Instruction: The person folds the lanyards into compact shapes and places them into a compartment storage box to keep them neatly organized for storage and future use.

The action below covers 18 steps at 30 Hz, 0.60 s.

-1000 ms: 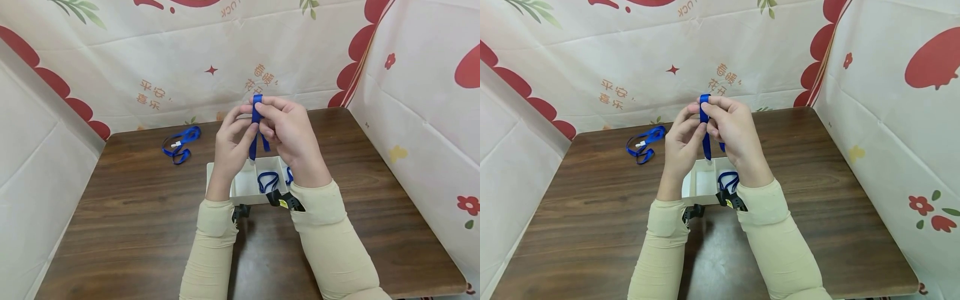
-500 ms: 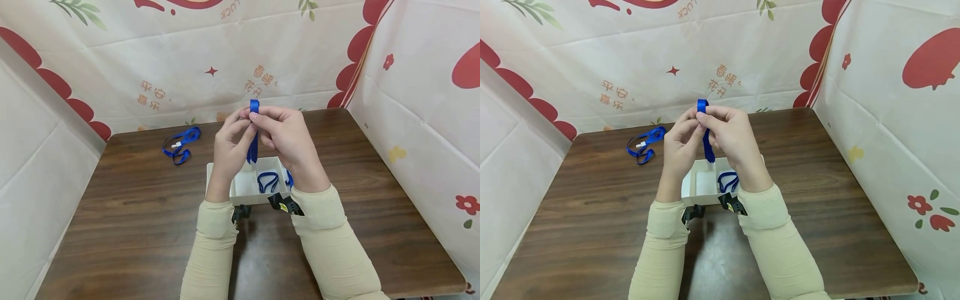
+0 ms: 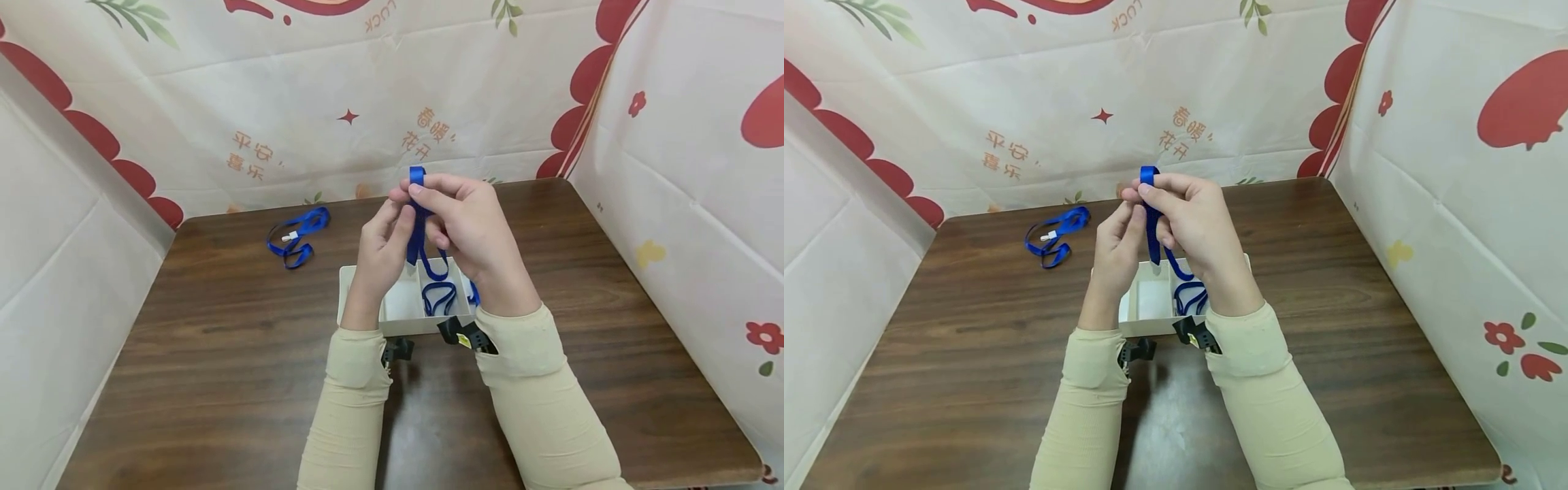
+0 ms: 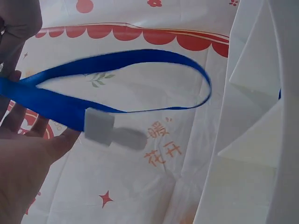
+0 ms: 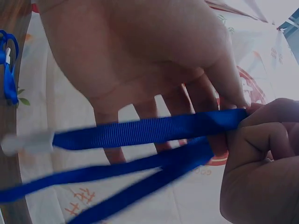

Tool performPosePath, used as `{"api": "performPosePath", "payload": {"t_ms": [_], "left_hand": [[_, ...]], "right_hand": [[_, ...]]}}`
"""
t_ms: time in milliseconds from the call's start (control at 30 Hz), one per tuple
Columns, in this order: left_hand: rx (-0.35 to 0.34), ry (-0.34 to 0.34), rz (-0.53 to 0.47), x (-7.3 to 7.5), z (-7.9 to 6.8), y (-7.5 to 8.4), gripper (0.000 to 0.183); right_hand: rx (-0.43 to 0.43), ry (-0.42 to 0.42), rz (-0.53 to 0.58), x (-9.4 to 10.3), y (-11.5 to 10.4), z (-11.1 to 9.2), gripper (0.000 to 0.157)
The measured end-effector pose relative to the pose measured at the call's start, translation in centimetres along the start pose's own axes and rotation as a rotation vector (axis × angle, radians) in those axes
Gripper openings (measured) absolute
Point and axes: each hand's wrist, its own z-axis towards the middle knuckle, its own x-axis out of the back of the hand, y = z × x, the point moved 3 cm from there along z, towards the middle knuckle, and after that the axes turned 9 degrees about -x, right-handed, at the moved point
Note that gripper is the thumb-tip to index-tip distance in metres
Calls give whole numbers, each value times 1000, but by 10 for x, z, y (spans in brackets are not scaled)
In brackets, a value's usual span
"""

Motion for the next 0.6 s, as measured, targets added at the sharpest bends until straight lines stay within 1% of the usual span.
{"api": "performPosePath", "payload": {"t_ms": [67,100,167,233,300,433,500,600], "left_hand": [[-2,41,-42,1,2,1,68],[-5,70,-68,1,3,2,65],[-10,115,-143,2,6,4,47],[-16,134,-185,2,11,8,31],[-16,118,-193,1,17,11,29],[-7,65,-171,1,27,16,35],[-5,65,-156,1,30,17,34],[-19,84,-129,3,31,19,30]], "right_hand": [[1,10,-12,2,0,-1,17],[0,12,-20,3,0,-1,17],[-4,11,-28,5,1,-2,17],[-11,4,-37,5,0,-3,18],[-20,-9,-39,4,0,-4,18],[-45,-24,-42,2,0,-5,18],[-61,-31,-48,2,1,-6,19],[-72,-43,-59,2,1,-8,21]]}}
